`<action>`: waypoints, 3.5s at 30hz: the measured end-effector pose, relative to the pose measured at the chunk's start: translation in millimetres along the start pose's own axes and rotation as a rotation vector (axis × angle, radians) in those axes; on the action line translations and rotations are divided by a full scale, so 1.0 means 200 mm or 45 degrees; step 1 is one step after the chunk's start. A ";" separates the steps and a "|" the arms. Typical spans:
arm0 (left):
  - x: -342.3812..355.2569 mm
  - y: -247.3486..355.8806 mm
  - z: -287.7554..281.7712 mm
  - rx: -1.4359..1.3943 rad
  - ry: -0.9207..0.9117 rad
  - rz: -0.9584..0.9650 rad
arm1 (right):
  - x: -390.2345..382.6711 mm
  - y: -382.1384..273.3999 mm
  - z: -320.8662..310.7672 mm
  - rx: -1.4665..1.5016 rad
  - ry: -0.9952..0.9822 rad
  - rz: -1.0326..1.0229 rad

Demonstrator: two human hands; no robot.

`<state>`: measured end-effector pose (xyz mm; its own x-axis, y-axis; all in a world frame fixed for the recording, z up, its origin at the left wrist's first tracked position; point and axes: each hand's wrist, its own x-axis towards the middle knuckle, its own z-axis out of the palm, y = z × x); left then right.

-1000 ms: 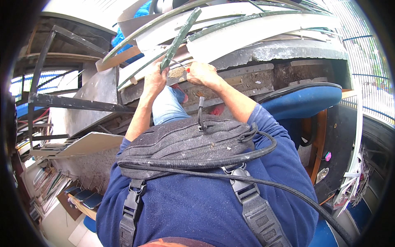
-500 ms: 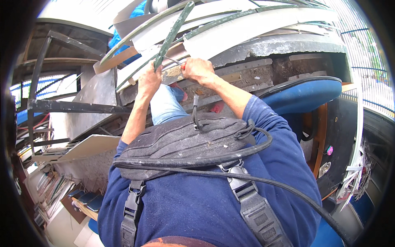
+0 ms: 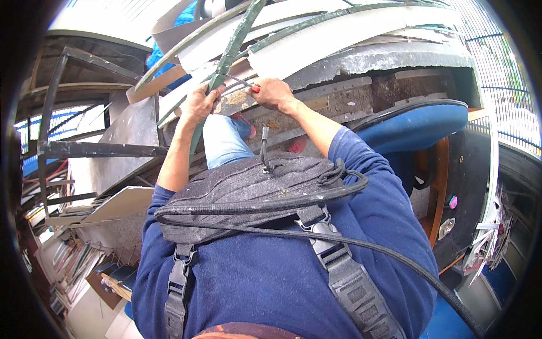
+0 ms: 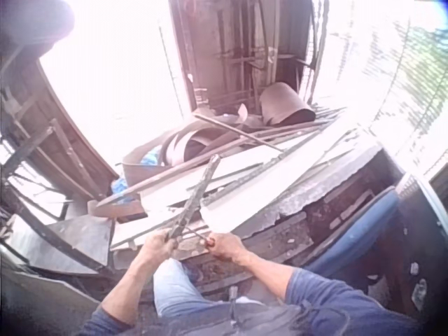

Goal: The person cuts a green metal strip using shears, then measures the strip with a measuring tape and places the shears on a desk.

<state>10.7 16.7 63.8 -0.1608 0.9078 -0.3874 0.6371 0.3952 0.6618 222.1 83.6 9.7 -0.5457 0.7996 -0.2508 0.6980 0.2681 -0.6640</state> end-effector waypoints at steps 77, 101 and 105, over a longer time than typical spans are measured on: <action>-0.03 -0.08 0.28 0.217 0.583 0.331 | -0.18 -0.16 -0.16 -0.130 -0.118 0.182; 0.02 -0.07 0.15 0.141 0.724 0.509 | -0.02 -0.04 -0.13 -0.122 -0.026 0.010; 0.01 -0.07 0.16 -0.113 0.564 0.365 | -0.01 0.03 -0.07 0.200 -0.111 -0.143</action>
<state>25.8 8.3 33.1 -0.3045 0.9459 0.1123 0.6390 0.1154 0.7605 233.8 90.4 15.7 -0.6590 0.7179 -0.2244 0.5533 0.2606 -0.7912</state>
